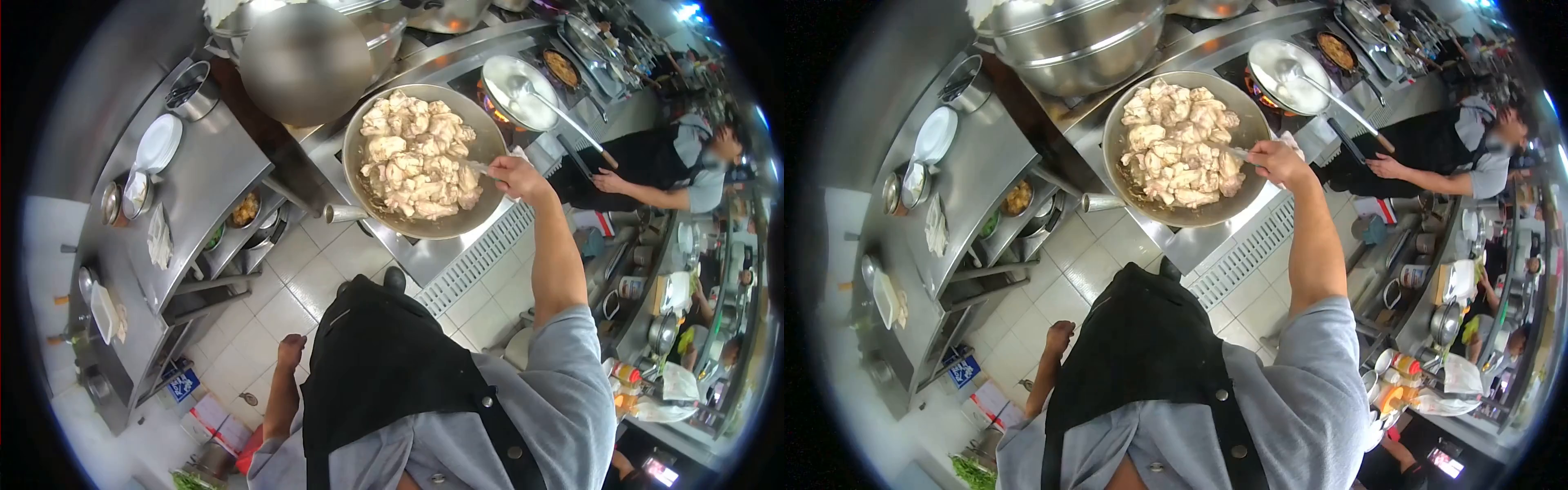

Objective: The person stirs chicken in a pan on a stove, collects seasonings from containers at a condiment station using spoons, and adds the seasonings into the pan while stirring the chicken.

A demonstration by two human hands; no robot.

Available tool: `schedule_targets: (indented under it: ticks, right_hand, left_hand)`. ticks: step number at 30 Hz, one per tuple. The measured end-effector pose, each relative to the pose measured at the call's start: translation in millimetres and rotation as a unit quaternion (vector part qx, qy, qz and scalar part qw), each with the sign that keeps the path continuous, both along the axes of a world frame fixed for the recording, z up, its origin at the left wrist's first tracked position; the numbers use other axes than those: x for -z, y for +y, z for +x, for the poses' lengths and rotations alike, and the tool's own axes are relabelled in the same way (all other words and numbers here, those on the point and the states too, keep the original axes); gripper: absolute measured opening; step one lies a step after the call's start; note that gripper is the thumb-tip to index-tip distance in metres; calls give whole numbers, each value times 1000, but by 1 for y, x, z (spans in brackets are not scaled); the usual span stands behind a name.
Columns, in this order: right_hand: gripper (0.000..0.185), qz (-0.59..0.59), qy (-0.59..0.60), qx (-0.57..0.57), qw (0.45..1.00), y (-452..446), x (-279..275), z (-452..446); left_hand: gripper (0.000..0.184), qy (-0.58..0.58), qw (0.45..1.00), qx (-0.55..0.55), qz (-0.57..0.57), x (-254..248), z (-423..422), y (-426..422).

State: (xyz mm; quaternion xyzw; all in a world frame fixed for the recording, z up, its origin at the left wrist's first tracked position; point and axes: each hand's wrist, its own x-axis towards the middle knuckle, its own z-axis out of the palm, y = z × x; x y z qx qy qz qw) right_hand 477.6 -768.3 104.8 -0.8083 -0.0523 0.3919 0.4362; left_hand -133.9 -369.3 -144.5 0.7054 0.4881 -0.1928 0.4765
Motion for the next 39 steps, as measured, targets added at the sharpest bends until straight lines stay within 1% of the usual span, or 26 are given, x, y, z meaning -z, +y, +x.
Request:
schedule_targets:
  ticks: [6,9,10,13,16,19,23,25,26,29,32,35,37,39]
  right_hand:
    - [15,-27,-157,-38,987,-30,-48,-34]
    - [16,-55,-249,-61,965,-35,-83,-60]
    - [16,-108,-290,-65,949,-33,-95,-75]
    - [14,-140,-426,-104,888,-29,-123,-116]
    - [13,-183,-454,-93,867,-26,-143,-154]
    - [15,-189,-490,-95,846,-24,-149,-182]
    - [20,-225,-471,-79,849,-20,-165,-214]
    - [23,-240,-467,-79,847,-16,-171,-225]
    - [23,-235,-468,-83,847,-14,-170,-228]
    - [21,-237,-474,-93,843,-11,-156,-232]
    - [18,-250,-476,-92,838,1,-133,-230]
    - [20,-249,-492,-98,829,3,-100,-221]
    - [20,-263,-483,-88,830,7,-101,-226]
    - [20,-275,-484,-78,827,2,-125,-229]
  left_hand:
    - [39,-24,999,20,12,0,17,8]
    - [39,-30,999,12,-2,6,25,11]
    - [39,-33,999,15,-3,11,27,13]
    - [39,-44,999,11,-16,15,34,18]
    - [39,-41,999,28,-23,13,39,23]
    - [40,-35,998,48,-21,15,37,32]
    - [41,-18,998,68,-3,22,26,46]
    - [42,-40,996,79,-1,28,20,53]
    - [42,-50,995,84,0,31,16,55]
    - [41,-32,997,70,-3,34,8,57]
    - [41,-22,999,44,-18,33,-1,56]
    - [41,3,998,59,-23,39,-8,56]
    - [41,3,998,49,-26,34,-11,56]
    - [41,-17,999,47,-19,31,-10,59]
